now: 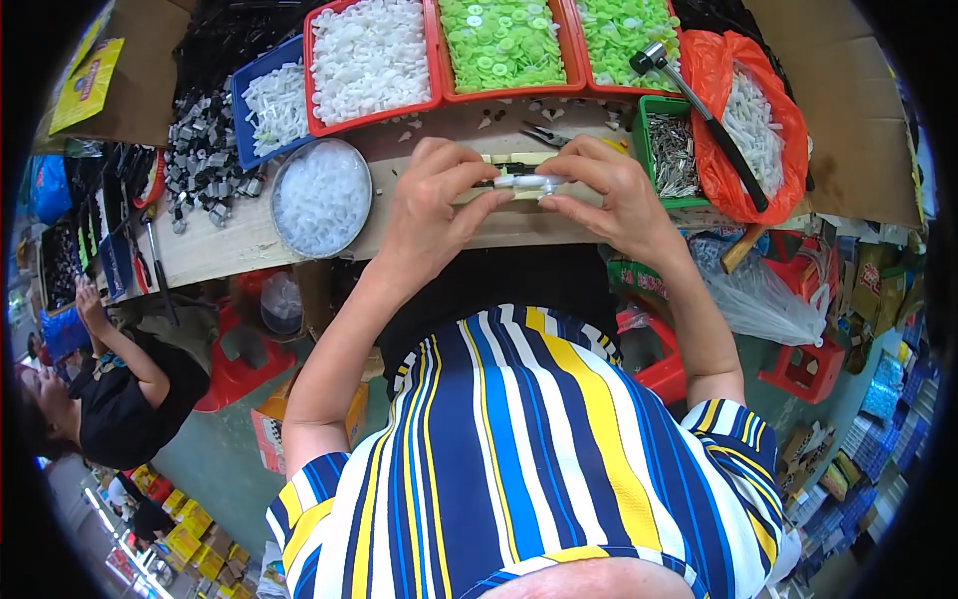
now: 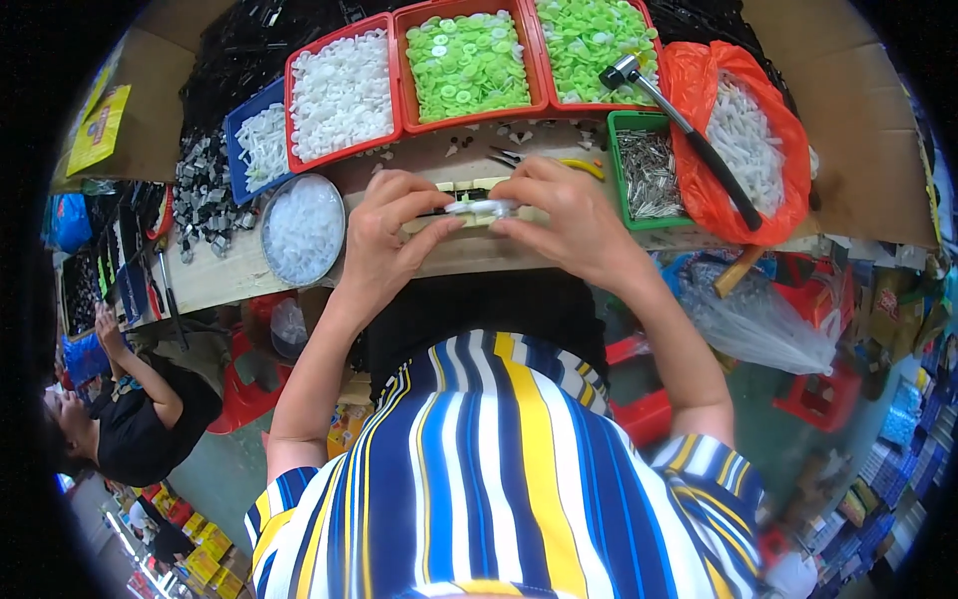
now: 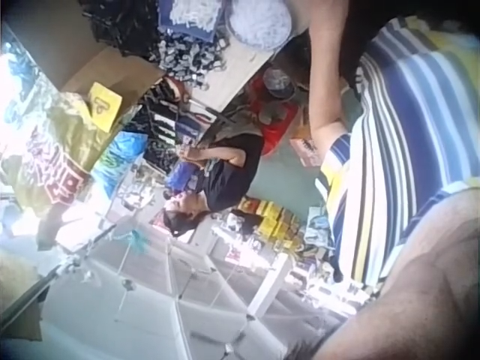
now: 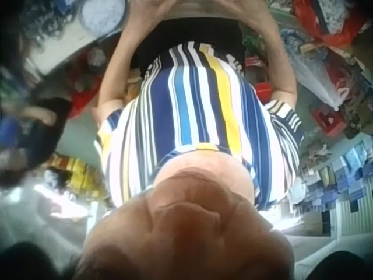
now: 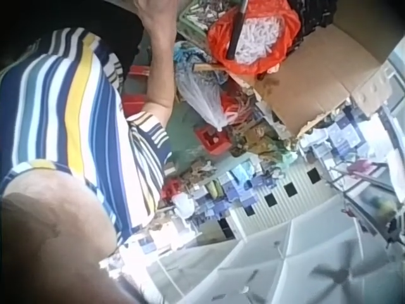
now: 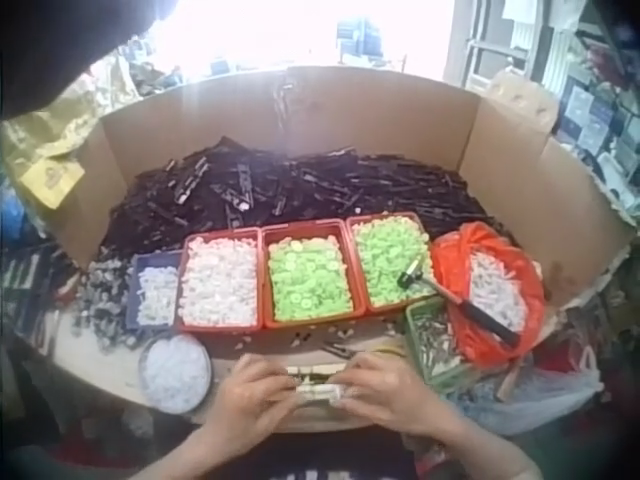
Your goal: Assembling small plastic and metal components using a jig and manual tools at a factory workbench.
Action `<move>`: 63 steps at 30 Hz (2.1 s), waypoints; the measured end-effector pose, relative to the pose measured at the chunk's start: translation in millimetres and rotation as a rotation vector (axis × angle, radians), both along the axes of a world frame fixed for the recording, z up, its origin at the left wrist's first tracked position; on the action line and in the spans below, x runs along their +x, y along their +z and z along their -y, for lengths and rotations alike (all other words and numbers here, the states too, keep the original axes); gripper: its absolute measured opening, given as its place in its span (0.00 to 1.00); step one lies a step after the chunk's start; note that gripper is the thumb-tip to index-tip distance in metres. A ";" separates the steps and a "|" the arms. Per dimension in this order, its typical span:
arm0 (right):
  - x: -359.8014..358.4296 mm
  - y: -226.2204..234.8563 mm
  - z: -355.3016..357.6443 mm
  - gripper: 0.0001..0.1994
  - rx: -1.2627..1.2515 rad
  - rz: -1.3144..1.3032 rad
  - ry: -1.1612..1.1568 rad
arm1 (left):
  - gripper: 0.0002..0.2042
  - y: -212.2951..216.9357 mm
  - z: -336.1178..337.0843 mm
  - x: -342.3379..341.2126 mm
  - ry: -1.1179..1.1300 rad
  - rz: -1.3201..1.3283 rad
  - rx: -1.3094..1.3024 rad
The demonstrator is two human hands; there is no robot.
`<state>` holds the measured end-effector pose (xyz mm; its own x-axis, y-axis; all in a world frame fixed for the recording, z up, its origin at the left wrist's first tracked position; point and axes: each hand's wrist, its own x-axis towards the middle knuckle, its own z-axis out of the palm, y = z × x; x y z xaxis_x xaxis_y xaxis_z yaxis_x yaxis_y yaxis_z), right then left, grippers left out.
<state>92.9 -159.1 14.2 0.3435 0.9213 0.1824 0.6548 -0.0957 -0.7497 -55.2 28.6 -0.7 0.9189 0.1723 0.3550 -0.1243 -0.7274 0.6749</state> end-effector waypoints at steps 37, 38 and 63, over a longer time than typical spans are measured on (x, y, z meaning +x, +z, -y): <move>-15.0 -57.4 10.5 0.15 0.138 -0.037 -0.351 | 0.08 -34.3 13.4 22.4 0.047 0.155 0.175; -14.8 -57.3 11.7 0.15 0.122 -0.044 -0.346 | 0.08 -35.1 14.7 21.5 0.048 0.154 0.174; 284.8 -20.9 -176.0 0.08 -0.285 0.800 -0.402 | 0.09 -15.0 12.2 20.9 0.112 0.092 0.065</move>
